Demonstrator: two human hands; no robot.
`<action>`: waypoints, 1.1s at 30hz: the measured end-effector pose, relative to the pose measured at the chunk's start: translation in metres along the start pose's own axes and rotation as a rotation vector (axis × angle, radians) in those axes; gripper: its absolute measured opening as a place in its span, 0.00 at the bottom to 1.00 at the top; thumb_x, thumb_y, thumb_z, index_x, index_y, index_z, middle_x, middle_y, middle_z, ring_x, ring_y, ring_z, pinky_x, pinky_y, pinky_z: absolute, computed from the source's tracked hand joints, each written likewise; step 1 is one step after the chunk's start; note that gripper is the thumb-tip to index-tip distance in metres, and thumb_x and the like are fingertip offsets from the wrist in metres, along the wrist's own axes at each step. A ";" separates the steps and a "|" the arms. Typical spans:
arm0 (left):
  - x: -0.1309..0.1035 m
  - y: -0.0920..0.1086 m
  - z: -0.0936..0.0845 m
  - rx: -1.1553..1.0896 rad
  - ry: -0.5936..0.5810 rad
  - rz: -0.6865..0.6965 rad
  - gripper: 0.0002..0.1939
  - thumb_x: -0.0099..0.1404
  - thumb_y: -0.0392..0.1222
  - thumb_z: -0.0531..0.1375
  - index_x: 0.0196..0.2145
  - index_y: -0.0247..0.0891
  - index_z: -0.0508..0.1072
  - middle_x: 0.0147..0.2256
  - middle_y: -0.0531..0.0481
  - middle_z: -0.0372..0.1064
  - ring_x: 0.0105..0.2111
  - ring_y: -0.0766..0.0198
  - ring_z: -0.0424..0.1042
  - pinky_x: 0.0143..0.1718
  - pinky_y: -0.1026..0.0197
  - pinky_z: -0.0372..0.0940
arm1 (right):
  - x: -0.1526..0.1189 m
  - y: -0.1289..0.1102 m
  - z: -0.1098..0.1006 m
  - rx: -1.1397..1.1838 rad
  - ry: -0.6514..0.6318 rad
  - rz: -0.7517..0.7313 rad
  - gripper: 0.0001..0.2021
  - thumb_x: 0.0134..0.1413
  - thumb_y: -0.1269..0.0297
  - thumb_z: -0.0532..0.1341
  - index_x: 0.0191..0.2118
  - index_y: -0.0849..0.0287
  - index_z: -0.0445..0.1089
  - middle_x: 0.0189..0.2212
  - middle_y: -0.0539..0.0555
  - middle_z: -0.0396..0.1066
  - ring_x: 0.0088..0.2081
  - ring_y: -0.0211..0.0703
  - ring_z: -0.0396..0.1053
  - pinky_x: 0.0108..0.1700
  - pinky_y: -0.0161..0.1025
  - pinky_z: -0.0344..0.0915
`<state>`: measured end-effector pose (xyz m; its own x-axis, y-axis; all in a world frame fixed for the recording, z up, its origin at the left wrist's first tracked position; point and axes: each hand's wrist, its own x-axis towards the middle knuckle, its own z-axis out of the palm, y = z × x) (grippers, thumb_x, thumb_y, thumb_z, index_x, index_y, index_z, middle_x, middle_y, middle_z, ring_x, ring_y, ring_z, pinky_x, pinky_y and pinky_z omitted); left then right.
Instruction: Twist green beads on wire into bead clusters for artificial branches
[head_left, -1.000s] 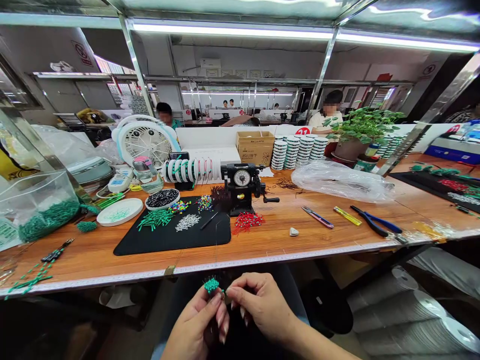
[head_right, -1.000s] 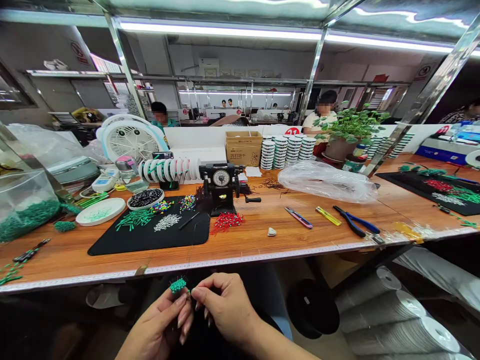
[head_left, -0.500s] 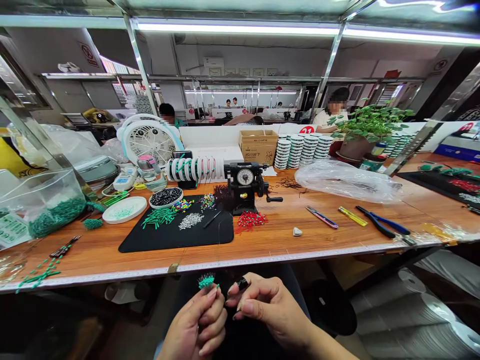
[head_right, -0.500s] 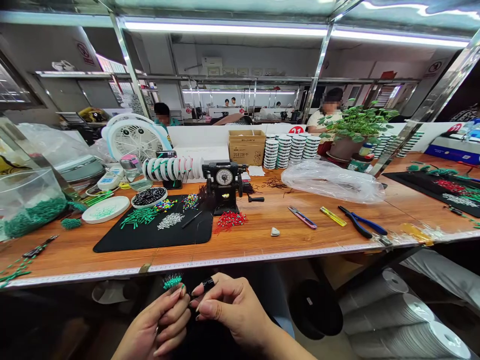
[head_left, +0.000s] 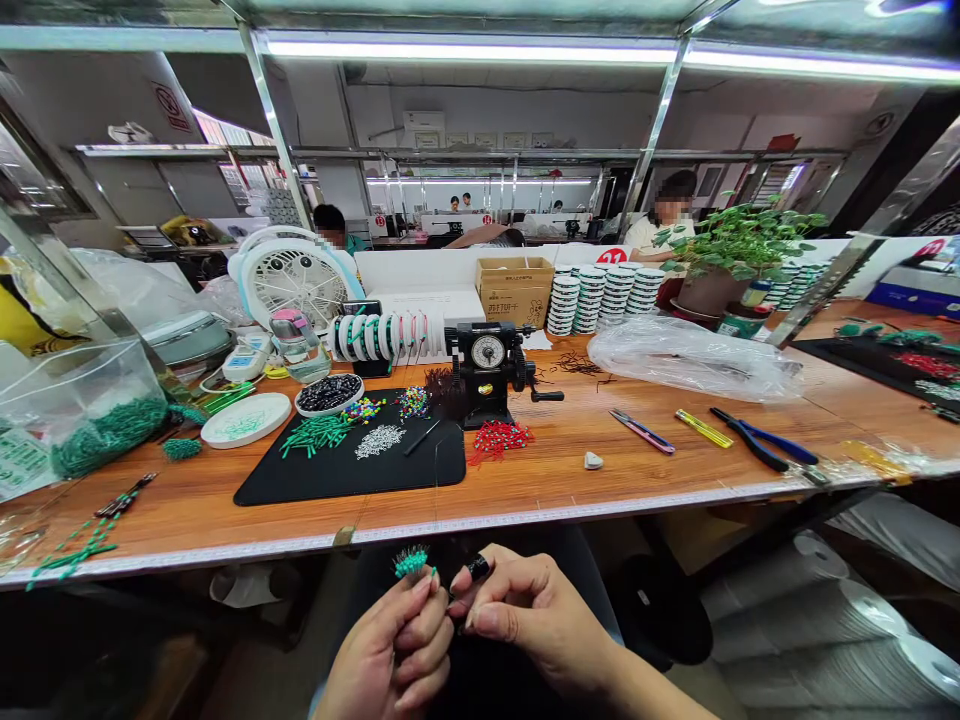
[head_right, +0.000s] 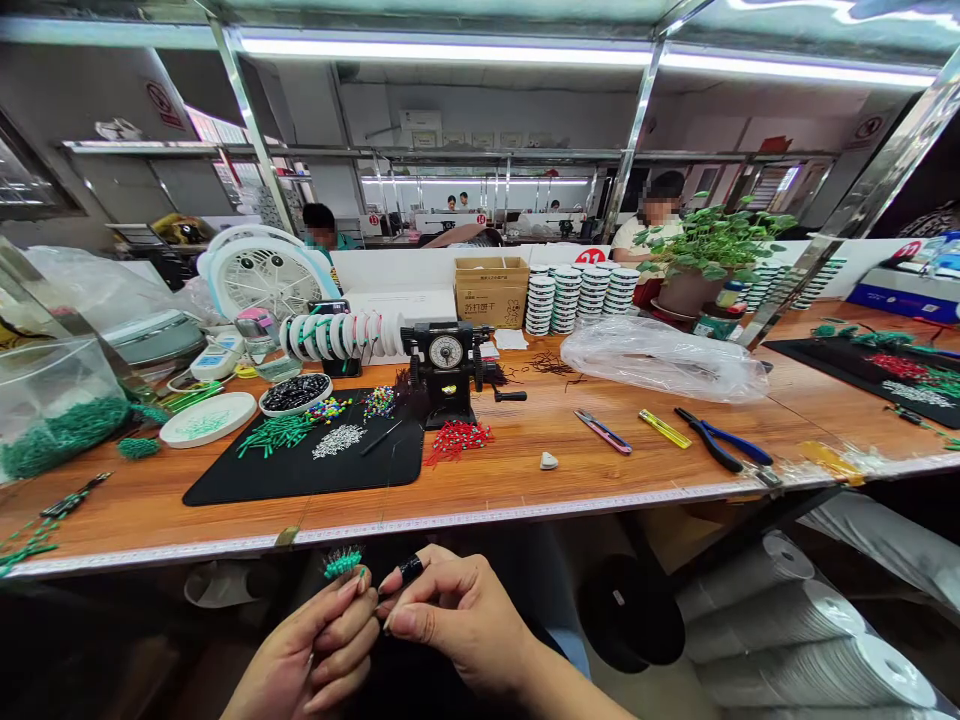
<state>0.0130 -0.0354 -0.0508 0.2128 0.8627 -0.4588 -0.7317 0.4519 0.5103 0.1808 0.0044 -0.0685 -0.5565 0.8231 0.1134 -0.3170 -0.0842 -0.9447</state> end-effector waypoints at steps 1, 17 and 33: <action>0.000 0.000 0.000 -0.003 0.009 -0.001 0.15 0.52 0.39 0.67 0.23 0.36 0.61 0.16 0.64 0.40 0.13 0.80 0.38 0.12 0.73 0.36 | 0.000 0.000 0.000 -0.008 0.001 -0.003 0.06 0.46 0.60 0.67 0.29 0.57 0.77 0.35 0.55 0.71 0.41 0.44 0.65 0.47 0.44 0.59; 0.003 -0.004 -0.001 0.477 0.078 0.116 0.14 0.51 0.48 0.66 0.25 0.36 0.68 0.16 0.62 0.46 0.16 0.75 0.40 0.16 0.71 0.40 | 0.000 0.005 0.009 -0.236 0.160 0.088 0.13 0.52 0.57 0.62 0.28 0.64 0.72 0.23 0.52 0.68 0.25 0.36 0.66 0.26 0.32 0.63; -0.001 0.022 -0.003 1.405 -0.087 0.354 0.17 0.62 0.49 0.55 0.25 0.39 0.78 0.24 0.49 0.71 0.27 0.60 0.65 0.31 0.64 0.57 | 0.009 0.009 0.004 -0.741 0.024 0.145 0.04 0.46 0.67 0.61 0.26 0.61 0.72 0.21 0.50 0.68 0.25 0.36 0.64 0.26 0.31 0.56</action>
<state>-0.0047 -0.0267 -0.0412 0.2345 0.9618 -0.1413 0.4623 0.0175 0.8865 0.1701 0.0085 -0.0751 -0.5338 0.8452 -0.0269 0.3628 0.2001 -0.9101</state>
